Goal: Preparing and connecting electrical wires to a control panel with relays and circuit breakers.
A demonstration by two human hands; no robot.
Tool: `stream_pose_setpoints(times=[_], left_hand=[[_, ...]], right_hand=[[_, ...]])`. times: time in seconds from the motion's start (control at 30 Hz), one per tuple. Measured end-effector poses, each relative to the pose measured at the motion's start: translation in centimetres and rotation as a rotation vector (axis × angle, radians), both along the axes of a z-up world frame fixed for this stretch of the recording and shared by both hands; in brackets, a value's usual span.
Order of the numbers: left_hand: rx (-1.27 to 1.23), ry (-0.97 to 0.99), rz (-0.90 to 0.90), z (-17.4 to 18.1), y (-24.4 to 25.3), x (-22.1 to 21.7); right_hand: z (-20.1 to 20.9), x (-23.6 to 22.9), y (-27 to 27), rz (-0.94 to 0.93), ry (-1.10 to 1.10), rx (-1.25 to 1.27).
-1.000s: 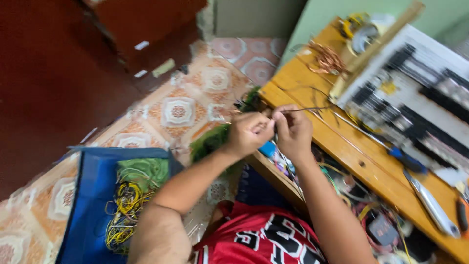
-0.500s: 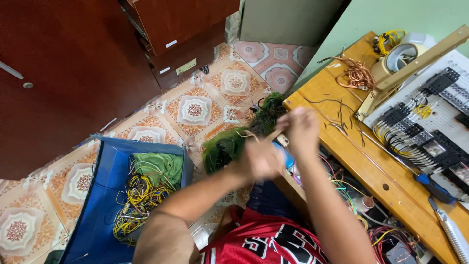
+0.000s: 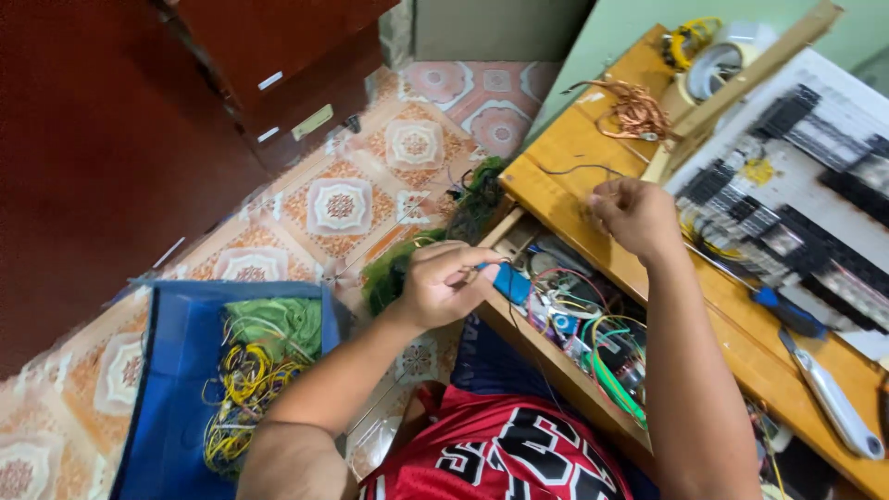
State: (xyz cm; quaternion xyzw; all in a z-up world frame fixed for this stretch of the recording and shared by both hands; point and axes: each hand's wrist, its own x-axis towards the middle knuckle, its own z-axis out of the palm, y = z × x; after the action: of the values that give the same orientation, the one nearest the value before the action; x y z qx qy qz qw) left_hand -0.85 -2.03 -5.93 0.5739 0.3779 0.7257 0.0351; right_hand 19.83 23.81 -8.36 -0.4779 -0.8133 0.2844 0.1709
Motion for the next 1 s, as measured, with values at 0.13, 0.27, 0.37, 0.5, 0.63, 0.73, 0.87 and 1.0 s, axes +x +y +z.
stream_pose_setpoints(times=[0.13, 0.27, 0.37, 0.5, 0.63, 0.73, 0.87, 1.0], left_hand=[[0.03, 0.031, -0.052, 2.1, 0.1, 0.2], [0.022, 0.157, -0.123, 4.2, 1.0, 2.4], [0.019, 0.272, -0.229, 6.1, 1.9, 4.7], [0.05, 0.441, -0.353, 7.6, 2.8, 7.8], [0.131, 0.602, -0.341, 8.7, 4.0, 12.4], [0.236, 0.671, -0.352, 9.3, 5.1, 16.5], [0.386, 0.729, -0.358, 9.1, 6.9, 22.5], [0.531, 0.676, -0.456, 9.6, 8.1, 29.0]], right_hand=[[0.1, 1.6, -0.2, -0.059, -0.11, 0.187], [3.3, 3.1, -6.4, 0.183, 0.361, 0.168], [6.9, 4.9, -12.2, 0.41, 0.559, 0.023], [9.3, 8.7, -16.6, 0.439, 0.571, 0.034], [11.9, 15.0, -18.8, 0.372, 0.598, 0.099], [13.3, 19.3, -21.1, 0.264, 0.54, 0.123], [13.6, 24.6, -23.6, 0.06, 0.404, 0.275], [11.5, 29.2, -26.7, -0.297, 0.477, 0.564]])
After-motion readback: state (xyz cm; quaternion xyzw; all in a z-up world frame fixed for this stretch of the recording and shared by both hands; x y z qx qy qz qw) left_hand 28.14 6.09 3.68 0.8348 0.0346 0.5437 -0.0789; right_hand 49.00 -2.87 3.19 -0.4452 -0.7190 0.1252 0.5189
